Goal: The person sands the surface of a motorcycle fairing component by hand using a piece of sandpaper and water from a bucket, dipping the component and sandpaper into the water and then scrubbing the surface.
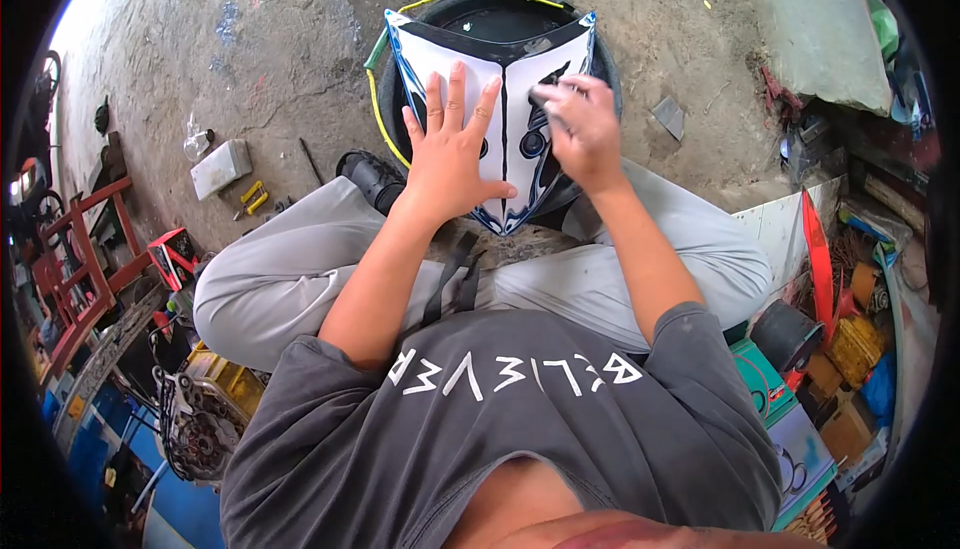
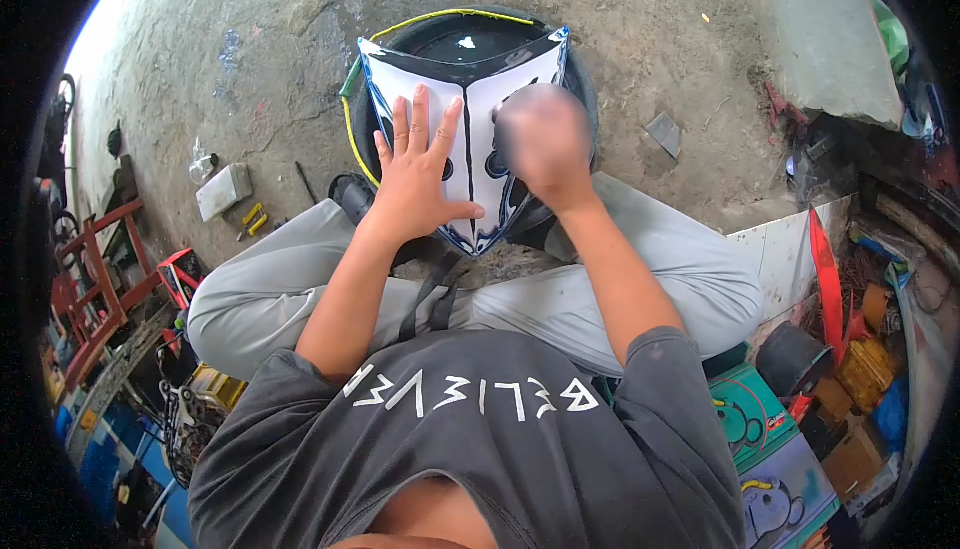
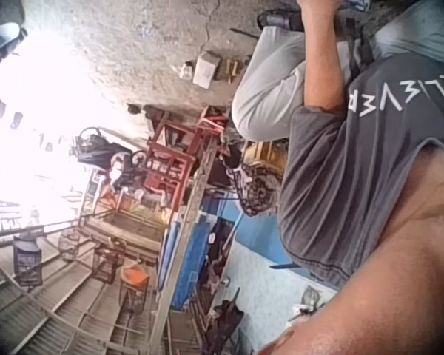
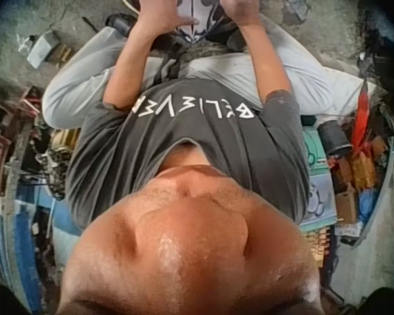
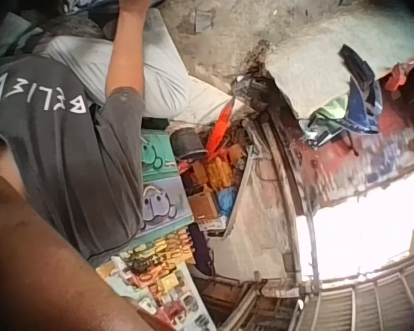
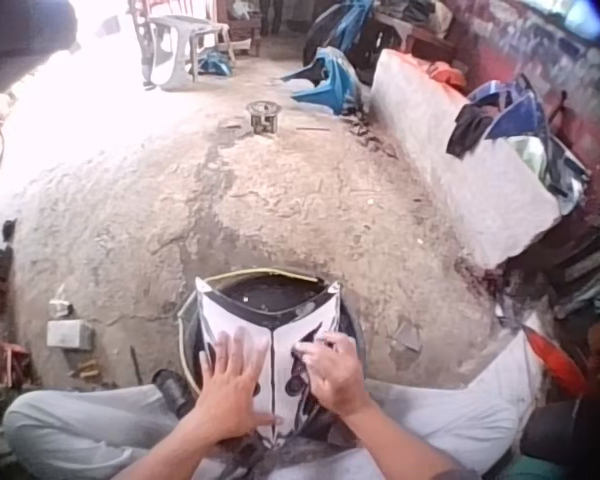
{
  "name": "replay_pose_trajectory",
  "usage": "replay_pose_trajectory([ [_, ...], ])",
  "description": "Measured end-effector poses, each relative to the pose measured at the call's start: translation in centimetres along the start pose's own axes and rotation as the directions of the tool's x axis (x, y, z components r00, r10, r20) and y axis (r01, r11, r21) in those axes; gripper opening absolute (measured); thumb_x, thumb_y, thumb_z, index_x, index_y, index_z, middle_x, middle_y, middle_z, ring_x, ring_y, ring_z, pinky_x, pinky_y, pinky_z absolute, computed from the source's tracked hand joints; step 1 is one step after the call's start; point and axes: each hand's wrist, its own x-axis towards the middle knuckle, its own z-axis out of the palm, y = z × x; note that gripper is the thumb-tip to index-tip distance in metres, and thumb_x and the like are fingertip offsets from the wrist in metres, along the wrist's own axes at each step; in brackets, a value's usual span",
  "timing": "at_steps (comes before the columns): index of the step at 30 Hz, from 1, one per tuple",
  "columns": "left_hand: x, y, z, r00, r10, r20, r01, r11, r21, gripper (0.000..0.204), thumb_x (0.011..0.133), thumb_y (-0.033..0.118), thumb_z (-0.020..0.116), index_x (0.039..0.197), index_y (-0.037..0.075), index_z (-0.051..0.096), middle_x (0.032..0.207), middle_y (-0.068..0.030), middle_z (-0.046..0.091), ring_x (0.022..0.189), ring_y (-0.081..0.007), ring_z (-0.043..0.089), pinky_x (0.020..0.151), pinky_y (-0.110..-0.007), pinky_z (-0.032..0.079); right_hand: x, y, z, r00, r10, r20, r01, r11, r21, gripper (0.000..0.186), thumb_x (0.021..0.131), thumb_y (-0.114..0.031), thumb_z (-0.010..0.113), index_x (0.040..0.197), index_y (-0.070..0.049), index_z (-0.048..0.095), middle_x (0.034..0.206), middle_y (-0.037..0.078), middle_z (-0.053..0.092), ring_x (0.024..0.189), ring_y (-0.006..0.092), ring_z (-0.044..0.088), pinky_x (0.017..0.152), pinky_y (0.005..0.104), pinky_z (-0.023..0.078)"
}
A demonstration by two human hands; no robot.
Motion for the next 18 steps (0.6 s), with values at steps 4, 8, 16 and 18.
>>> replay_pose_trajectory([
  [4, 0.0, 0.1, 0.0, 1.000, 0.003, -0.006, -0.003, 1.000, -0.008, 0.151, 0.056, 0.048, 0.103, 0.177, 0.028, 0.016, 0.182, -0.0239, -0.003, 0.165, -0.0544, -0.003, 0.121, -0.083, 0.013, -0.1, 0.1, 0.2, 0.998, 0.042, -0.049, -0.042, 0.999, 0.007, 0.020, 0.082, 0.006, 0.079, 0.096, -0.005, 0.070, 0.116, 0.006, 0.081, 0.115, 0.0332, 0.068, 0.099, 0.0446, 0.055],
  [8, 0.2, 0.0, 0.1, 1.000, -0.004, 0.010, 0.004, 1.000, 0.008, 0.153, 0.054, 0.049, 0.104, 0.177, 0.028, 0.015, 0.182, -0.0242, -0.004, 0.165, -0.0543, -0.004, 0.121, -0.083, 0.013, -0.2, 0.4, 0.4, 0.998, 0.057, -0.013, -0.056, 0.998, 0.037, 0.025, 0.080, 0.004, 0.078, 0.102, -0.007, 0.075, 0.121, 0.006, 0.078, 0.116, 0.0337, 0.067, 0.099, 0.0454, 0.052],
  [16, 0.1, -0.2, 0.4, 1.000, -0.001, -0.002, 0.001, 1.000, 0.014, 0.153, 0.054, 0.050, 0.104, 0.177, 0.027, 0.014, 0.182, -0.0245, -0.004, 0.165, -0.0544, -0.005, 0.120, -0.084, 0.014, -0.4, -0.4, 0.1, 1.000, -0.009, 0.022, 0.009, 1.000, 0.029, 0.024, 0.078, 0.002, 0.078, 0.099, -0.009, 0.075, 0.116, 0.003, 0.080, 0.117, 0.0316, 0.067, 0.103, 0.0460, 0.049],
  [18, 0.1, 0.0, 0.1, 1.000, 0.001, 0.002, -0.001, 1.000, 0.020, 0.153, 0.054, 0.050, 0.104, 0.177, 0.027, 0.014, 0.182, -0.0246, -0.004, 0.165, -0.0546, -0.005, 0.120, -0.084, 0.014, 0.3, 0.8, -0.2, 0.997, 0.048, -0.063, -0.050, 0.998, -0.034, 0.023, 0.081, 0.001, 0.077, 0.101, -0.010, 0.077, 0.115, 0.003, 0.080, 0.114, 0.0321, 0.067, 0.101, 0.0468, 0.049],
])
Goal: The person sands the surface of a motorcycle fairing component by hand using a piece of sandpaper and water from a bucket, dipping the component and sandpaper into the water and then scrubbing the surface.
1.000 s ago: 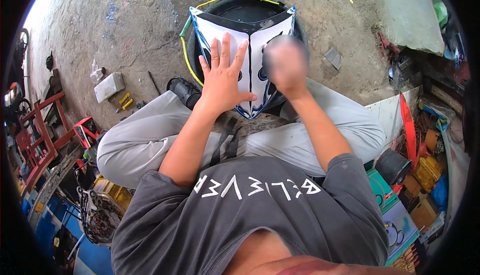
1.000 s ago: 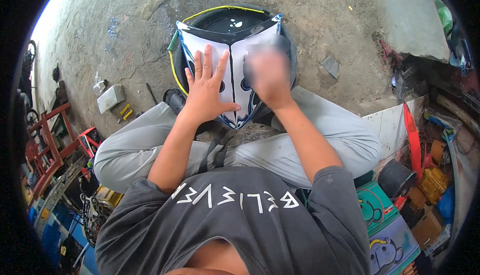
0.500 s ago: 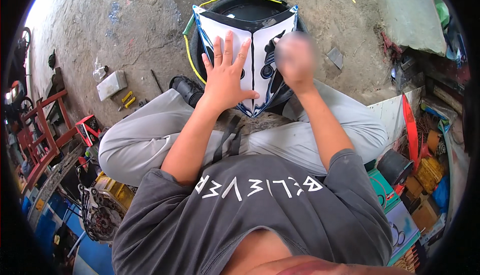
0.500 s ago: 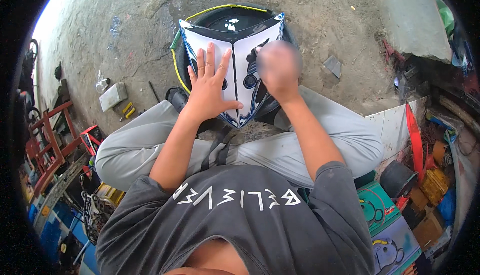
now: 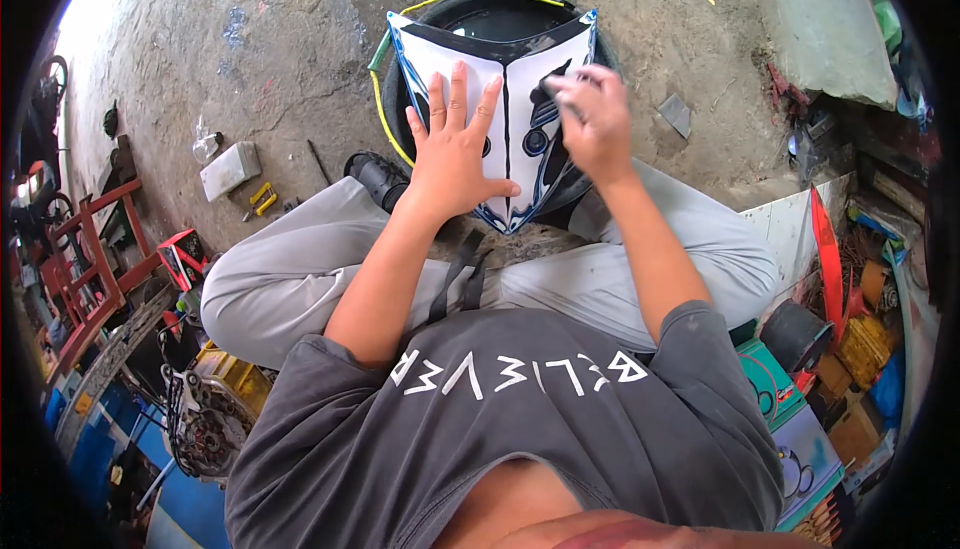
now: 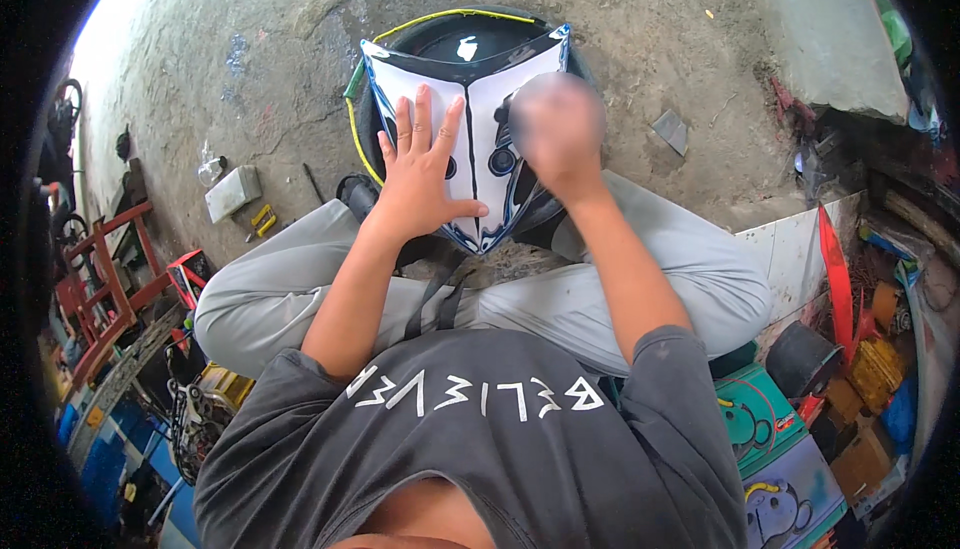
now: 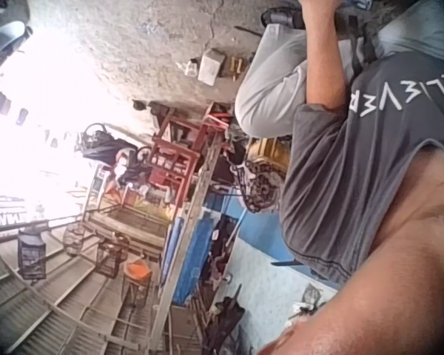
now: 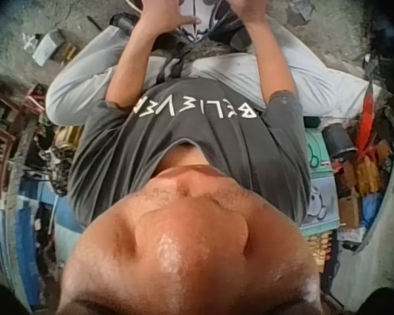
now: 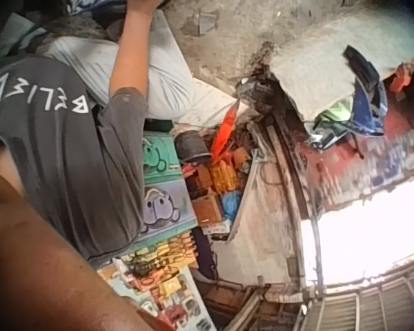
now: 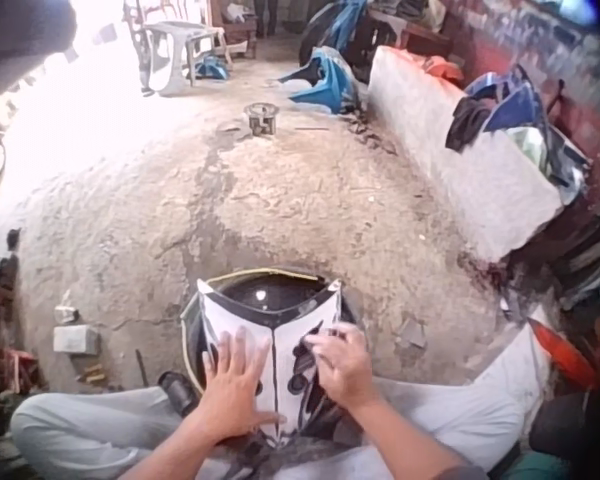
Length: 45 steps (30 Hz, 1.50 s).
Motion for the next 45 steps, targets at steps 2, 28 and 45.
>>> replay_pose_trajectory([
  [2, 0.1, 0.2, -0.1, 1.000, 0.009, -0.009, -0.009, 1.000, -0.010, 0.153, 0.054, 0.050, 0.104, 0.177, 0.027, 0.014, 0.182, -0.0249, -0.004, 0.165, -0.0550, -0.004, 0.120, -0.083, 0.014, -0.1, 0.9, 0.3, 0.995, 0.092, -0.035, -0.090, 0.995, 0.044, 0.027, 0.080, 0.001, 0.078, 0.105, -0.009, 0.077, 0.116, 0.005, 0.079, 0.113, 0.0328, 0.067, 0.099, 0.0469, 0.051],
  [28, 0.0, 0.3, 0.0, 1.000, 0.001, -0.009, -0.001, 1.000, -0.008, 0.151, 0.056, 0.050, 0.103, 0.177, 0.026, 0.016, 0.182, -0.0254, -0.001, 0.165, -0.0557, -0.002, 0.120, -0.085, 0.014, 0.1, -0.9, 0.0, 0.998, -0.028, 0.048, 0.024, 0.996, 0.084, 0.025, 0.080, 0.004, 0.077, 0.102, -0.007, 0.075, 0.106, 0.006, 0.078, 0.101, 0.0305, 0.067, 0.088, 0.0435, 0.054],
  [45, 0.2, 0.2, 0.2, 1.000, 0.007, -0.017, -0.008, 0.999, -0.032, 0.150, 0.055, 0.049, 0.103, 0.176, 0.024, 0.019, 0.181, -0.0274, -0.001, 0.165, -0.0563, -0.002, 0.120, -0.084, 0.014, 0.5, -1.3, 0.4, 0.994, -0.099, 0.043, 0.098, 0.995, 0.011, 0.023, 0.080, 0.005, 0.072, 0.101, -0.005, 0.077, 0.109, 0.009, 0.076, 0.105, 0.0330, 0.067, 0.094, 0.0446, 0.055],
])
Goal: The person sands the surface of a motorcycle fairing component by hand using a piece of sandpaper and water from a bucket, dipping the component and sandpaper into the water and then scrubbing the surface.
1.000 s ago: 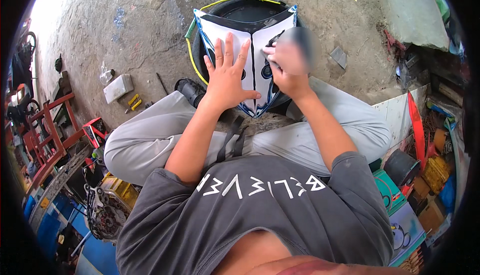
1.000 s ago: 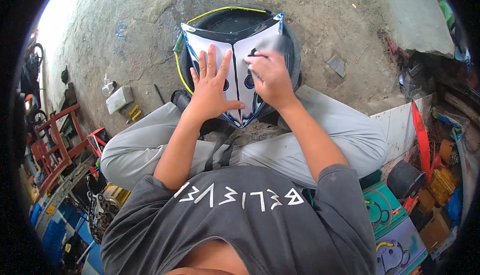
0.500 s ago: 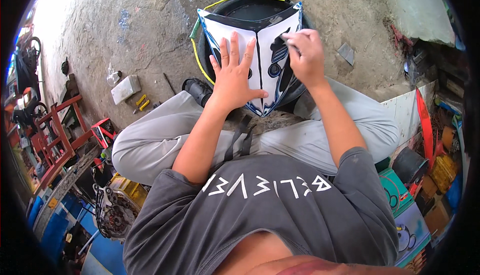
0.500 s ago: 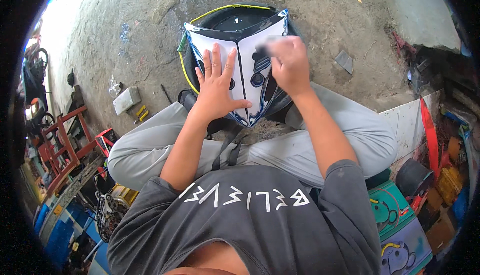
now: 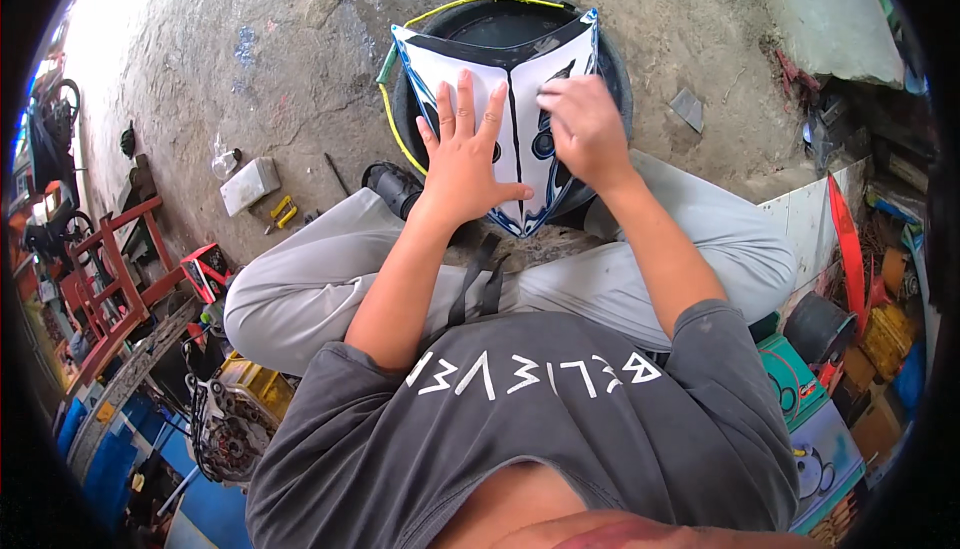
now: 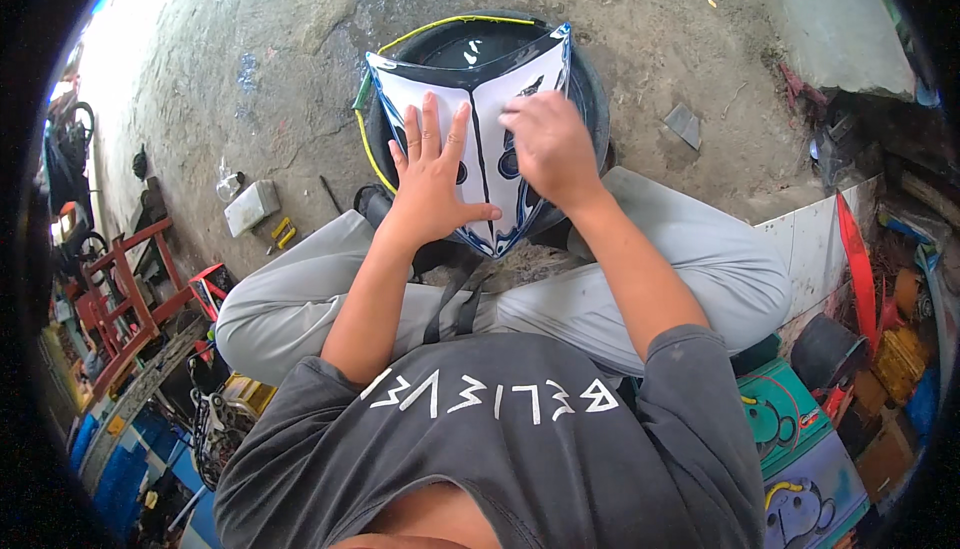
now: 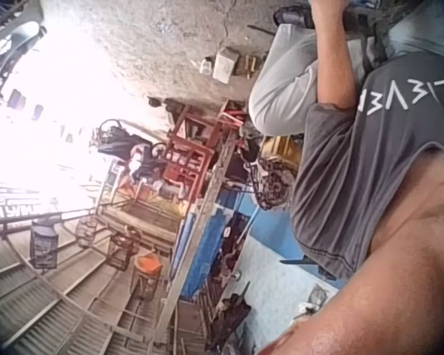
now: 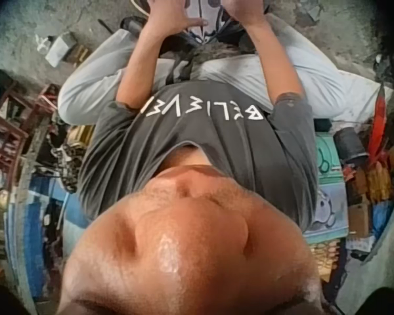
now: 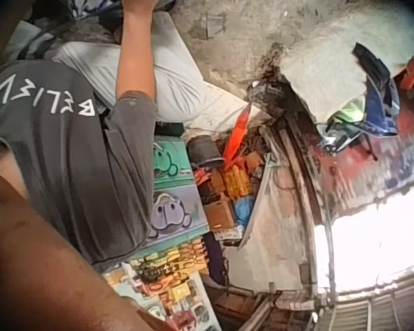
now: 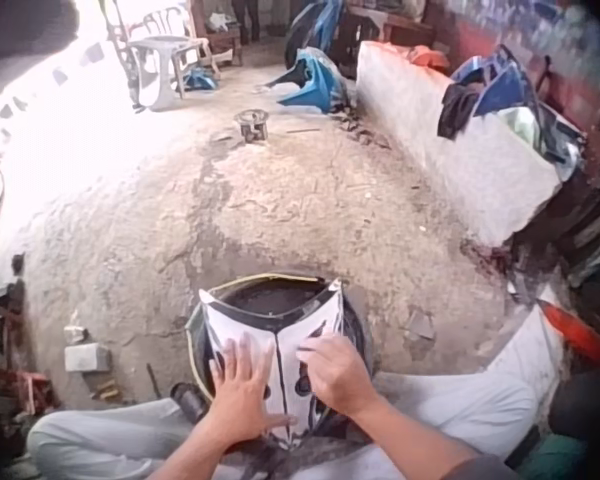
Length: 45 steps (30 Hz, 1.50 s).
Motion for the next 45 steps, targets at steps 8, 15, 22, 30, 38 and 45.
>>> replay_pose_trajectory([
  [8, -0.1, -0.2, 0.1, 1.000, 0.006, -0.010, -0.006, 1.000, -0.001, 0.151, 0.055, 0.050, 0.103, 0.176, 0.024, 0.018, 0.181, -0.0278, -0.001, 0.165, -0.0567, -0.002, 0.119, -0.085, 0.014, 0.5, 1.3, -0.3, 0.997, 0.078, -0.005, -0.077, 0.995, 0.060, 0.019, 0.078, 0.004, 0.071, 0.094, -0.004, 0.075, 0.107, 0.008, 0.077, 0.104, 0.0314, 0.068, 0.094, 0.0448, 0.055],
  [15, -0.2, -0.2, 0.1, 1.000, 0.010, -0.004, -0.010, 1.000, 0.006, 0.151, 0.054, 0.050, 0.103, 0.176, 0.025, 0.018, 0.181, -0.0273, -0.002, 0.165, -0.0567, -0.003, 0.119, -0.085, 0.015, 0.2, 2.7, -0.5, 0.996, 0.088, -0.030, -0.086, 0.995, 0.054, 0.017, 0.078, 0.002, 0.071, 0.090, -0.009, 0.076, 0.104, 0.003, 0.079, 0.103, 0.0283, 0.068, 0.089, 0.0432, 0.051],
  [22, 0.0, -0.1, 0.0, 1.000, 0.006, 0.003, -0.006, 1.000, 0.012, 0.151, 0.055, 0.050, 0.103, 0.176, 0.024, 0.017, 0.181, -0.0271, -0.003, 0.165, -0.0564, -0.003, 0.119, -0.085, 0.014, 0.4, -0.9, -0.8, 0.987, 0.009, 0.163, -0.020, 0.998, 0.066, 0.018, 0.079, 0.004, 0.070, 0.095, -0.005, 0.074, 0.103, 0.008, 0.076, 0.101, 0.0303, 0.069, 0.091, 0.0432, 0.053],
  [30, 0.0, -0.3, 0.2, 1.000, 0.008, 0.006, -0.008, 1.000, 0.017, 0.154, 0.054, 0.051, 0.103, 0.177, 0.024, 0.015, 0.181, -0.0271, -0.004, 0.165, -0.0565, -0.006, 0.118, -0.085, 0.013, 0.4, 0.2, -0.7, 0.988, 0.151, 0.036, -0.155, 0.964, 0.218, 0.016, 0.082, 0.004, 0.071, 0.097, -0.001, 0.072, 0.109, 0.016, 0.074, 0.106, 0.0369, 0.068, 0.096, 0.0452, 0.055],
  [38, -0.1, -0.5, 0.4, 1.000, 0.014, -0.017, -0.014, 1.000, 0.012, 0.153, 0.054, 0.051, 0.103, 0.177, 0.024, 0.016, 0.181, -0.0271, -0.003, 0.165, -0.0563, -0.005, 0.118, -0.086, 0.014, 0.9, 1.9, -1.4, 0.987, 0.156, 0.029, -0.159, 0.971, 0.177, 0.018, 0.088, 0.002, 0.073, 0.106, -0.001, 0.075, 0.112, 0.015, 0.076, 0.106, 0.0354, 0.070, 0.095, 0.0444, 0.057],
  [45, -0.1, -0.5, 0.4, 1.000, 0.018, -0.018, -0.017, 1.000, 0.009, 0.152, 0.054, 0.051, 0.102, 0.177, 0.025, 0.016, 0.182, -0.0269, -0.002, 0.165, -0.0561, -0.004, 0.119, -0.085, 0.013, 0.9, 0.3, -1.6, 0.974, 0.196, 0.111, -0.217, 0.949, 0.230, 0.045, 0.089, 0.002, 0.074, 0.132, -0.010, 0.073, 0.108, 0.012, 0.077, 0.101, 0.0339, 0.071, 0.092, 0.0430, 0.057],
])
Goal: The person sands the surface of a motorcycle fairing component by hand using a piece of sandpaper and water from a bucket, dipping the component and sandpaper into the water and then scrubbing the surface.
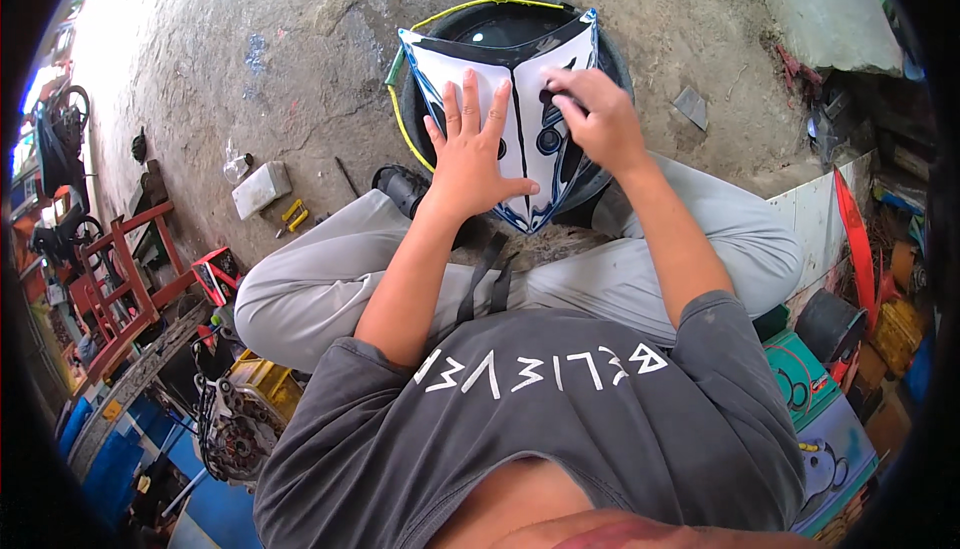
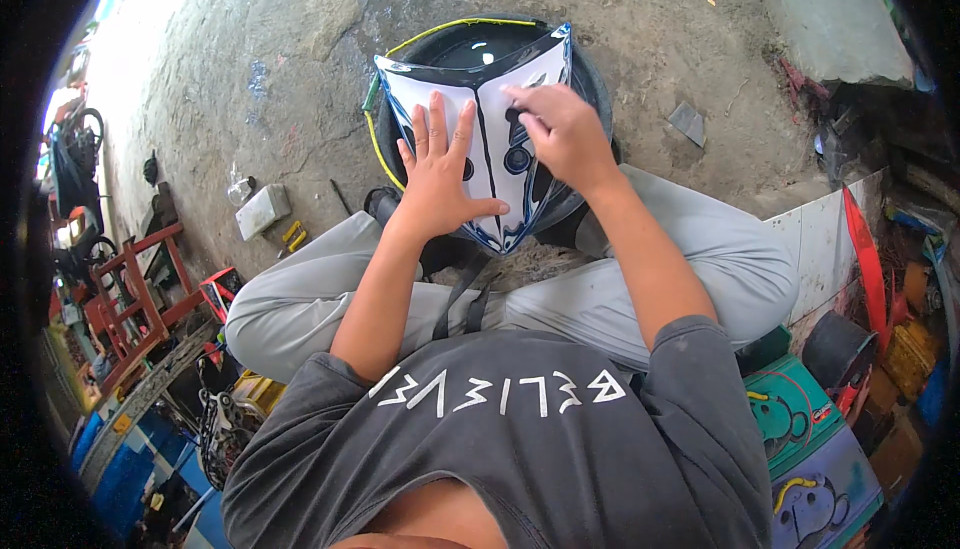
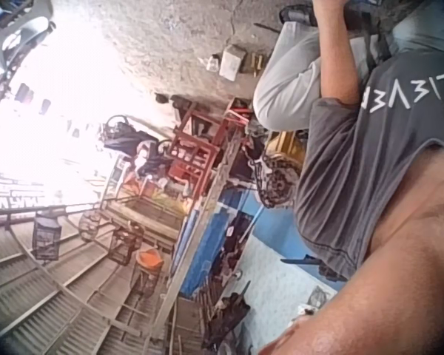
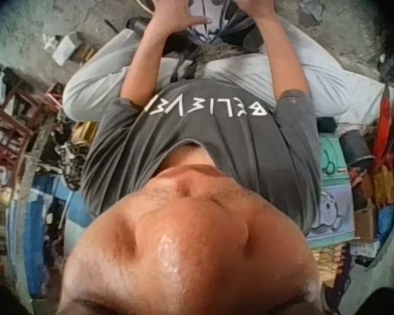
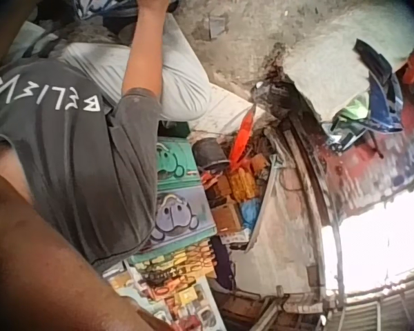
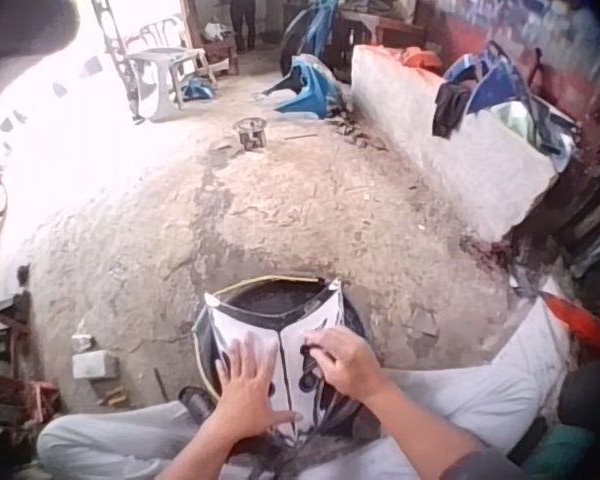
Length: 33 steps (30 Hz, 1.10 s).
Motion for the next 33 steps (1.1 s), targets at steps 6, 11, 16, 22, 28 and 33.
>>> replay_pose_trajectory([
  [6, 0.1, 0.1, 0.0, 1.000, -0.004, 0.004, 0.004, 1.000, 0.003, 0.152, 0.054, 0.051, 0.103, 0.177, 0.025, 0.016, 0.181, -0.0272, -0.003, 0.165, -0.0561, -0.005, 0.119, -0.085, 0.013, -0.2, -0.4, 0.5, 0.999, -0.035, -0.026, 0.035, 0.999, -0.001, 0.050, 0.088, 0.001, 0.077, 0.136, -0.011, 0.073, 0.103, 0.012, 0.077, 0.096, 0.0307, 0.071, 0.086, 0.0414, 0.058],
  [11, 0.0, 0.0, 0.0, 1.000, 0.001, 0.001, -0.001, 1.000, 0.000, 0.153, 0.054, 0.051, 0.103, 0.177, 0.024, 0.016, 0.181, -0.0275, -0.003, 0.165, -0.0561, -0.006, 0.119, -0.085, 0.012, 0.0, 0.4, 0.0, 0.998, 0.019, -0.068, -0.019, 1.000, 0.003, 0.037, 0.088, 0.001, 0.076, 0.124, -0.008, 0.078, 0.102, 0.010, 0.078, 0.095, 0.0301, 0.071, 0.084, 0.0410, 0.058],
  [16, 0.0, -0.1, 0.1, 1.000, 0.002, 0.008, -0.003, 1.000, 0.011, 0.153, 0.054, 0.052, 0.102, 0.177, 0.024, 0.016, 0.181, -0.0275, -0.003, 0.165, -0.0563, -0.006, 0.119, -0.085, 0.012, -0.5, -0.2, 1.0, 0.999, -0.011, -0.043, 0.011, 1.000, 0.005, 0.034, 0.089, 0.001, 0.076, 0.122, -0.008, 0.078, 0.101, 0.010, 0.078, 0.094, 0.0306, 0.070, 0.083, 0.0416, 0.058],
  [22, 0.0, 0.1, 0.0, 1.000, 0.005, -0.003, -0.005, 1.000, -0.001, 0.152, 0.054, 0.052, 0.102, 0.177, 0.023, 0.018, 0.181, -0.0274, -0.003, 0.165, -0.0563, -0.005, 0.118, -0.086, 0.013, 0.0, 0.7, 0.3, 0.998, -0.038, -0.053, 0.036, 0.998, -0.044, 0.032, 0.089, 0.001, 0.075, 0.120, -0.006, 0.077, 0.101, 0.010, 0.078, 0.094, 0.0310, 0.068, 0.085, 0.0420, 0.057],
  [28, 0.0, 0.0, 0.1, 1.000, 0.004, 0.000, -0.004, 1.000, 0.004, 0.153, 0.054, 0.051, 0.103, 0.177, 0.024, 0.016, 0.181, -0.0269, -0.003, 0.165, -0.0562, -0.006, 0.118, -0.085, 0.013, -0.4, -0.9, 1.1, 0.999, -0.045, -0.027, 0.045, 0.999, -0.010, 0.034, 0.088, 0.002, 0.075, 0.121, -0.007, 0.076, 0.099, 0.009, 0.077, 0.096, 0.0319, 0.070, 0.086, 0.0422, 0.058],
  [33, -0.1, -0.1, 0.0, 1.000, 0.003, -0.004, -0.003, 1.000, 0.002, 0.153, 0.054, 0.052, 0.103, 0.177, 0.024, 0.016, 0.182, -0.0268, -0.003, 0.165, -0.0561, -0.005, 0.119, -0.085, 0.013, 0.0, 0.8, 0.2, 0.986, 0.081, -0.148, -0.093, 0.993, -0.073, 0.030, 0.089, 0.003, 0.077, 0.117, -0.005, 0.076, 0.101, 0.010, 0.077, 0.094, 0.0288, 0.072, 0.083, 0.0393, 0.058],
])
